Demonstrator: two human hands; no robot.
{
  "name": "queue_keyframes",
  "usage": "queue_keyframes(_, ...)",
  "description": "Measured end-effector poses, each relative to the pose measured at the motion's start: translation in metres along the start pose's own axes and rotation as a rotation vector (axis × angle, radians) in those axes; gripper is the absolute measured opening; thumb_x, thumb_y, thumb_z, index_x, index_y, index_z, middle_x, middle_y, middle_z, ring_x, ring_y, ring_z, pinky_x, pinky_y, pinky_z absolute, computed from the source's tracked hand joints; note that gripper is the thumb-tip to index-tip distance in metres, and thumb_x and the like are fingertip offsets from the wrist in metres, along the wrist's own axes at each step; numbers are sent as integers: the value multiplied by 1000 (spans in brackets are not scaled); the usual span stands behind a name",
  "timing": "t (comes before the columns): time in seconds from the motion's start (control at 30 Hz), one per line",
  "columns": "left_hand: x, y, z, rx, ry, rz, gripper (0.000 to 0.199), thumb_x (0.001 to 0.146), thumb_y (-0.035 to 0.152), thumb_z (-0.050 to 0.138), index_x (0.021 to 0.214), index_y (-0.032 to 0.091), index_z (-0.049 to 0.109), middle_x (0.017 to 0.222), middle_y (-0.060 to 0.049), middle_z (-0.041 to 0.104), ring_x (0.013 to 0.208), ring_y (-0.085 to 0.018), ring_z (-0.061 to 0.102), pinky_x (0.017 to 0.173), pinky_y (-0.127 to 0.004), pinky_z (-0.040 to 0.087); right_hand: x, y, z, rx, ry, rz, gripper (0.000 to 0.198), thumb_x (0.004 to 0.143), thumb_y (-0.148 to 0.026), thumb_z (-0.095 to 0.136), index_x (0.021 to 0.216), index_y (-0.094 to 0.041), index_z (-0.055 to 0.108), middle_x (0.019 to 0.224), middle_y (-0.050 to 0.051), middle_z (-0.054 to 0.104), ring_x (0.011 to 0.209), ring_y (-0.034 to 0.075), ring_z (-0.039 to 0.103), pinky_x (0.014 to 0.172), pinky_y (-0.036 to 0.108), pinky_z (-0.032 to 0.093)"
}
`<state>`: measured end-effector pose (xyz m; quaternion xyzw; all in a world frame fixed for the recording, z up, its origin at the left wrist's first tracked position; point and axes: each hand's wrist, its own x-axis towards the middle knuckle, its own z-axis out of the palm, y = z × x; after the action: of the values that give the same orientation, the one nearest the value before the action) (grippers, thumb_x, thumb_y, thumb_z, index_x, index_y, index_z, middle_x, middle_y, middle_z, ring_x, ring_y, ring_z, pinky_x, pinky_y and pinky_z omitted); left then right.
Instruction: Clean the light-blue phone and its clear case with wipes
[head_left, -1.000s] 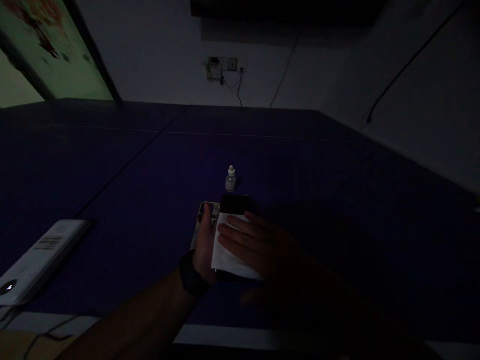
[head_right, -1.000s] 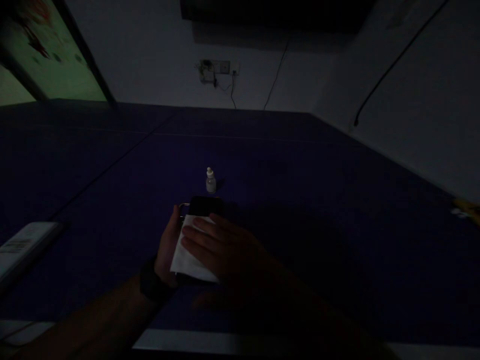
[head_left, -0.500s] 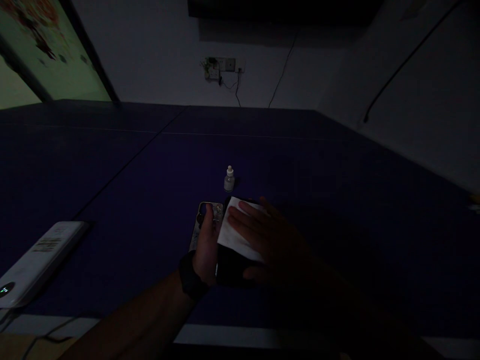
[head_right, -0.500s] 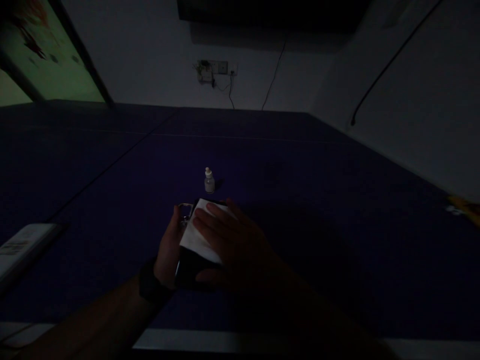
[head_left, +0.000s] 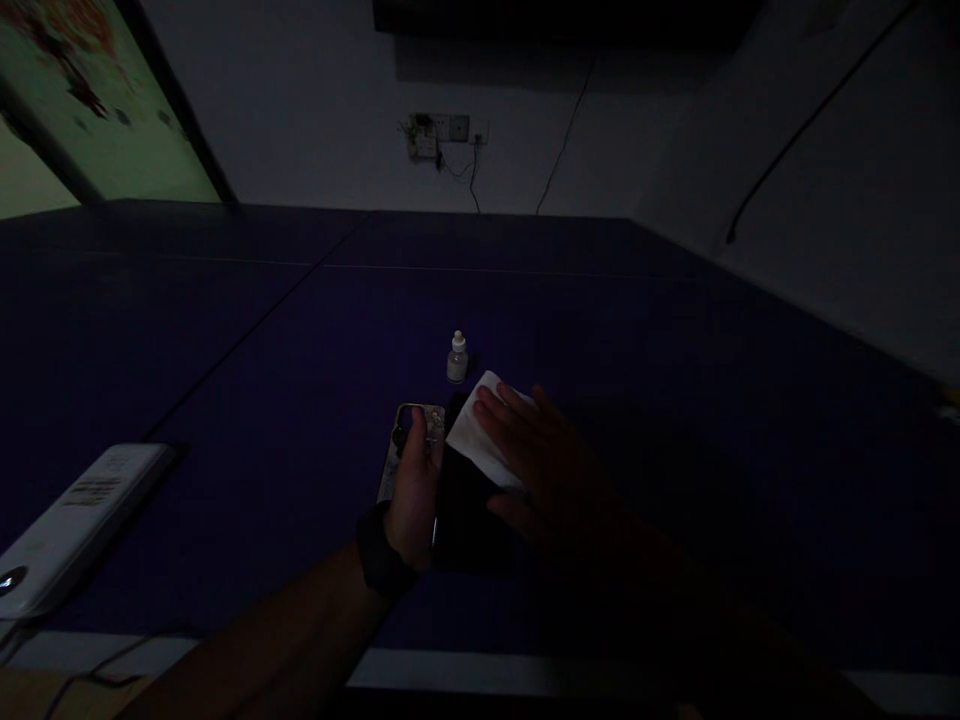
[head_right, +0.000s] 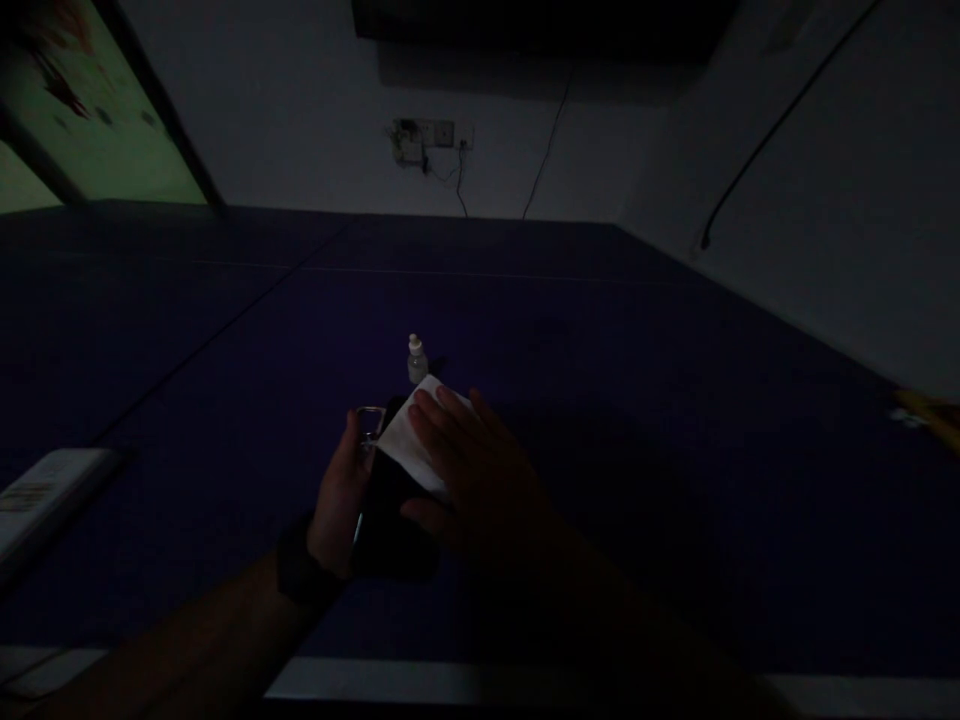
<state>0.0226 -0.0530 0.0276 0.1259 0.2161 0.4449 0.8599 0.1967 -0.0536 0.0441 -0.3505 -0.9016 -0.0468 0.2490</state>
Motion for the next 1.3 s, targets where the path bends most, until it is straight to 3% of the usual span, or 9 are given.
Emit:
queue_keyframes(0.17,1,-5,0,-7,12,112,60,98,58,50,141,17,60,109,-8,78,111,-26,70,105,-34,46,1,-5,0,14,10,-45,80,102,-67,24,156,-7,35,160,18,42,154,31,29,126,57,23)
queue_keyframes(0.33,0,-2,0,10,-37,-37,73,94,69,45,138,14,63,111,-14,77,114,-32,69,102,-40,49,-1,0,-4,17,22,-74,68,104,-58,31,154,-13,40,153,15,52,148,29,41,126,56,24)
queue_keyframes(0.43,0,-2,6,10,-54,17,65,100,62,38,141,17,61,113,-12,77,117,-30,68,105,-39,47,-1,5,-3,-18,42,-27,66,104,-50,35,155,-9,37,155,19,48,149,30,39,123,57,30)
queue_keyframes(0.53,2,-4,8,10,-54,62,60,101,58,42,140,17,60,115,-11,76,119,-29,67,108,-40,46,-1,6,-3,13,17,-87,74,103,-56,38,156,-6,33,157,21,45,152,30,34,123,54,33)
queue_keyframes(0.63,2,-3,7,14,-43,40,64,99,61,44,138,14,62,115,-14,76,119,-31,67,108,-41,45,-2,5,-5,51,-12,-184,73,102,-60,38,155,-9,38,154,17,51,150,29,39,124,52,32)
queue_keyframes(0.8,1,-1,4,34,-92,-47,70,97,67,40,139,15,61,117,-14,75,119,-30,67,108,-42,45,-2,10,-7,11,31,-120,67,105,-52,37,154,-6,38,156,20,47,152,29,34,123,53,34)
queue_keyframes(0.97,1,1,4,19,-136,-26,71,95,68,46,139,14,61,118,-15,75,115,-30,68,107,-43,45,-2,7,-9,28,-45,-226,66,103,-53,41,152,-8,43,155,17,49,151,26,36,124,48,34)
queue_keyframes(1.17,-7,9,11,23,-92,-90,84,97,74,19,135,15,64,104,-15,77,103,-31,73,94,-45,53,-6,17,-7,-51,118,-61,56,104,-34,42,156,-13,37,151,17,54,146,28,44,121,56,36)
queue_keyframes(1.3,-7,10,12,20,-82,-37,79,98,71,22,135,15,64,104,-14,77,100,-30,73,91,-43,55,-5,15,-3,-8,80,-68,62,105,-41,39,158,-10,31,156,19,47,151,28,34,122,55,36)
